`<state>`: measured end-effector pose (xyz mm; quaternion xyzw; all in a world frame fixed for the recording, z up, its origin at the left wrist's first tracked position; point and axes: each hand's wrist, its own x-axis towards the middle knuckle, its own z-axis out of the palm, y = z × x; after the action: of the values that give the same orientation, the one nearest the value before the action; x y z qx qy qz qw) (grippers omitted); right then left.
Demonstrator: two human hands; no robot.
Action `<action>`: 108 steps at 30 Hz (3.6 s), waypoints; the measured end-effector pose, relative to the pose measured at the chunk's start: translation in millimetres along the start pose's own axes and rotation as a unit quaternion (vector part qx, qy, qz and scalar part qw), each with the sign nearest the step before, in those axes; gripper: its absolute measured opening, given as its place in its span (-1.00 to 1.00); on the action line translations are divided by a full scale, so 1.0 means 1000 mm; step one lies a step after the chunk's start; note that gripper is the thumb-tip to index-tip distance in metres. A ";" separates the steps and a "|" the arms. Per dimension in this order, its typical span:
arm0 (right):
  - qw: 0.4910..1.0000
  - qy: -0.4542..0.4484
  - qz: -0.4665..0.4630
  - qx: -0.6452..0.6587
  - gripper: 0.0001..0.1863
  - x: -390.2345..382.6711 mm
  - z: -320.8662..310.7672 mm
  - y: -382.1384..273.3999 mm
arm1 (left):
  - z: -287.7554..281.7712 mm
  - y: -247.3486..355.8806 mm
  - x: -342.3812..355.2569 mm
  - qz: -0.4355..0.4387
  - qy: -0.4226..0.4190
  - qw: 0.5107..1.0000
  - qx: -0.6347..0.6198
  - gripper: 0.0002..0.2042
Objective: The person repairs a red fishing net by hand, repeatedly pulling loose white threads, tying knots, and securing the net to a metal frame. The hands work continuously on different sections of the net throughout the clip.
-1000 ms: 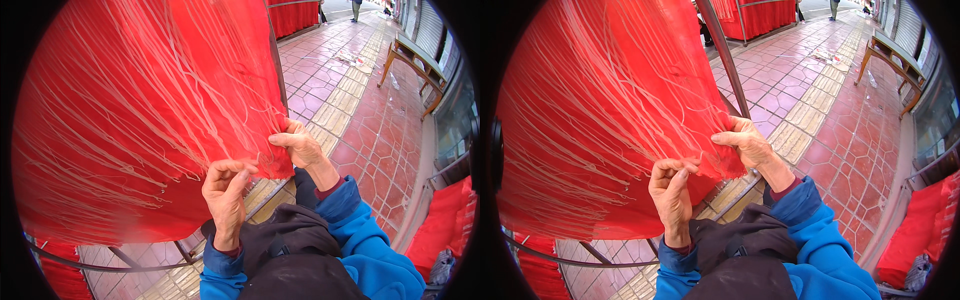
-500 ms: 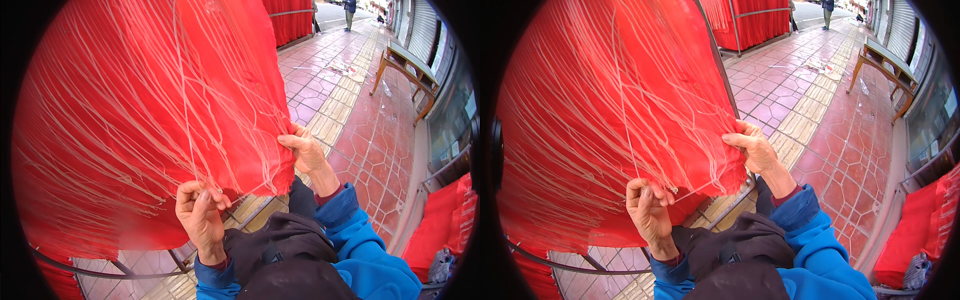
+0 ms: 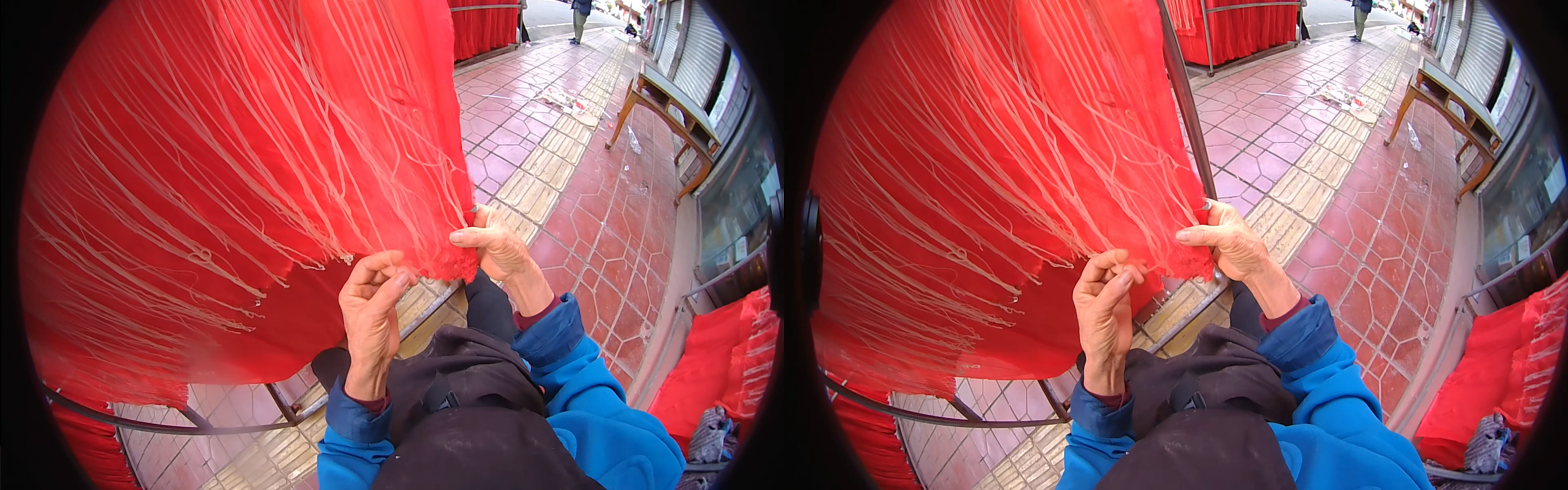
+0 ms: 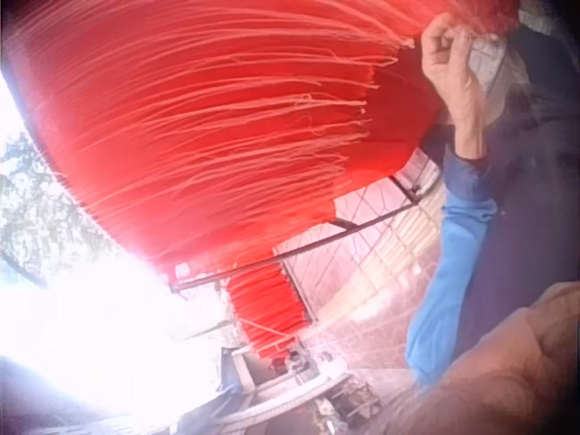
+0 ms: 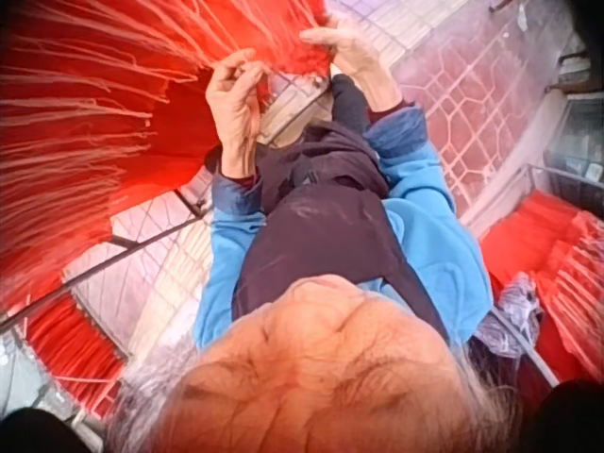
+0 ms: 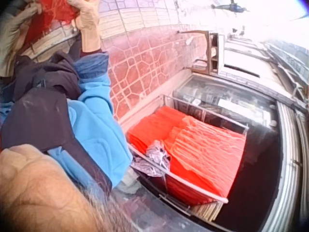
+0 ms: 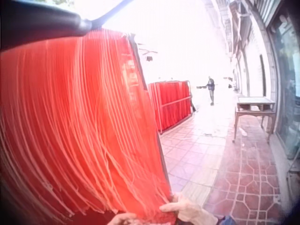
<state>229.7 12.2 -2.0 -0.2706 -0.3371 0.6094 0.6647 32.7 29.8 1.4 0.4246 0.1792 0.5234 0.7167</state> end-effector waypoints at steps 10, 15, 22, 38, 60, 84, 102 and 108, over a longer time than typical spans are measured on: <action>0.997 0.077 -0.002 -0.002 -0.74 -0.016 -0.013 0.023 | -0.003 -0.035 -0.005 0.028 0.052 0.998 0.035 -0.88; 0.994 0.087 -0.035 0.056 -0.75 -0.016 -0.023 0.021 | -0.005 -0.025 -0.007 0.053 0.041 0.998 -0.010 -0.88; 0.989 0.106 -0.063 0.081 -0.71 -0.012 -0.022 0.024 | -0.005 -0.003 -0.009 0.065 0.036 0.997 -0.004 -0.88; 0.982 0.134 -0.112 0.072 -0.68 -0.011 -0.027 0.018 | -0.009 0.029 -0.041 0.132 0.045 0.990 0.003 -0.93; 0.978 0.148 -0.145 0.003 -0.66 0.003 -0.034 0.005 | -0.017 0.080 -0.048 0.253 0.068 0.964 0.052 -0.91; 0.986 0.112 -0.074 -0.099 -0.80 0.044 -0.053 0.034 | 0.006 0.021 -0.055 0.005 -0.069 0.993 -0.092 -0.88; 0.978 0.071 -0.094 -0.174 -0.79 0.034 0.026 0.032 | -0.004 0.014 -0.047 -0.012 -0.053 0.996 -0.073 -0.90; 0.973 0.015 -0.002 -0.231 -0.81 0.038 0.041 0.033 | -0.009 0.014 -0.047 -0.011 -0.056 0.992 -0.113 -0.88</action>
<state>178.4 51.8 2.7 -0.4247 -0.4594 0.5098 0.5904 -0.7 -7.4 -1.4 0.3679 0.0833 0.5080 0.7744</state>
